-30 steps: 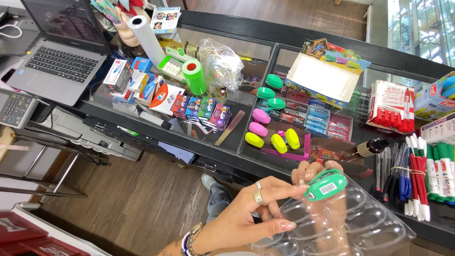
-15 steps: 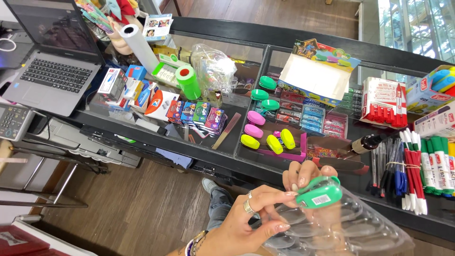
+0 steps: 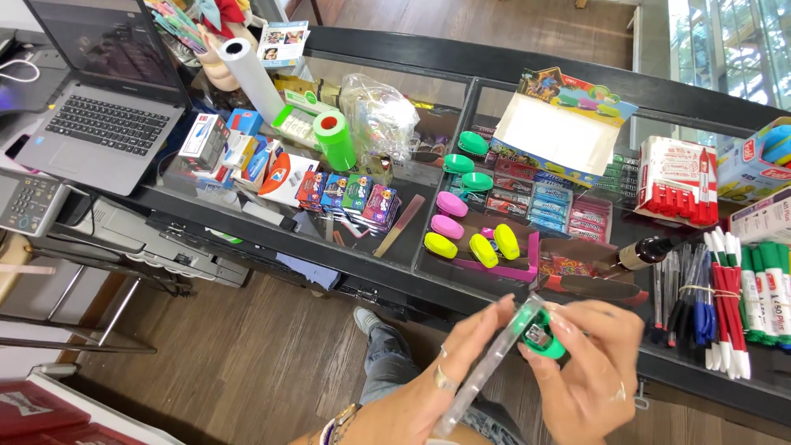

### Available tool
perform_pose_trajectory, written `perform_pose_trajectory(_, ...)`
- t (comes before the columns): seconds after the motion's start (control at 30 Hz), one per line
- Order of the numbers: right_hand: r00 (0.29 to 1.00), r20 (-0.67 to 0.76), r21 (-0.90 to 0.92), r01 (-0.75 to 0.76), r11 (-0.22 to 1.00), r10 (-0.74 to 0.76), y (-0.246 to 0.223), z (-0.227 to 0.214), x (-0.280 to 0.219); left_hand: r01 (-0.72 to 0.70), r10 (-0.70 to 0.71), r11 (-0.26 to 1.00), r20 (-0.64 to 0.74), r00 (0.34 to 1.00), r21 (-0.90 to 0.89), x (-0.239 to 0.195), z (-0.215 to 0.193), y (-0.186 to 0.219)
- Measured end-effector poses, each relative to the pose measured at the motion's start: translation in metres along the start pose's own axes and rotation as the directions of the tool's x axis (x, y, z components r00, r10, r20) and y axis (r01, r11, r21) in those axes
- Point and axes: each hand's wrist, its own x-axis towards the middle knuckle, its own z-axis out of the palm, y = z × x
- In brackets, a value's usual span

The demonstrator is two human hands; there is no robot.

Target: Organizing small colorful egg-shaped erasers into a plastic tray on a shop counter.

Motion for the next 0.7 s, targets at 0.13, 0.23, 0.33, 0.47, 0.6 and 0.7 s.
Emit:
perform_pose_trajectory(0.13,0.995,-0.093,-0.110,0.015,0.994,-0.025,-0.004,0.000,-0.007,-0.008,0.006,0.990,-0.020,1.000,-0.138,-0.009,0.007,-0.026)
perform_pose_trajectory(0.23,0.991,-0.135,-0.103,-0.008,0.995,-0.006,-0.004,-0.001,-0.008,0.034,-0.069,0.879,-0.055,0.996,-0.476,-0.010,0.014,-0.018)
perform_pose_trajectory(0.33,0.989,-0.144,-0.087,-0.024,0.996,0.011,-0.007,-0.002,-0.005,0.053,-0.121,0.786,-0.070,0.990,-0.615,-0.012,0.015,-0.019)
perform_pose_trajectory(0.47,0.994,-0.105,-0.029,0.019,0.999,-0.022,-0.001,-0.005,-0.002,0.073,-0.167,0.762,-0.086,0.982,-0.643,-0.012,0.011,-0.026)
perform_pose_trajectory(0.6,0.997,-0.066,0.051,-0.047,0.998,0.051,-0.003,-0.007,-0.005,0.067,-0.262,0.690,-0.163,0.951,-0.721,-0.014,0.012,-0.031)
perform_pose_trajectory(0.7,0.994,-0.038,0.056,-0.103,0.993,0.105,-0.007,-0.008,-0.003,0.071,-0.275,0.656,-0.151,0.950,-0.751,-0.010,0.011,-0.030)
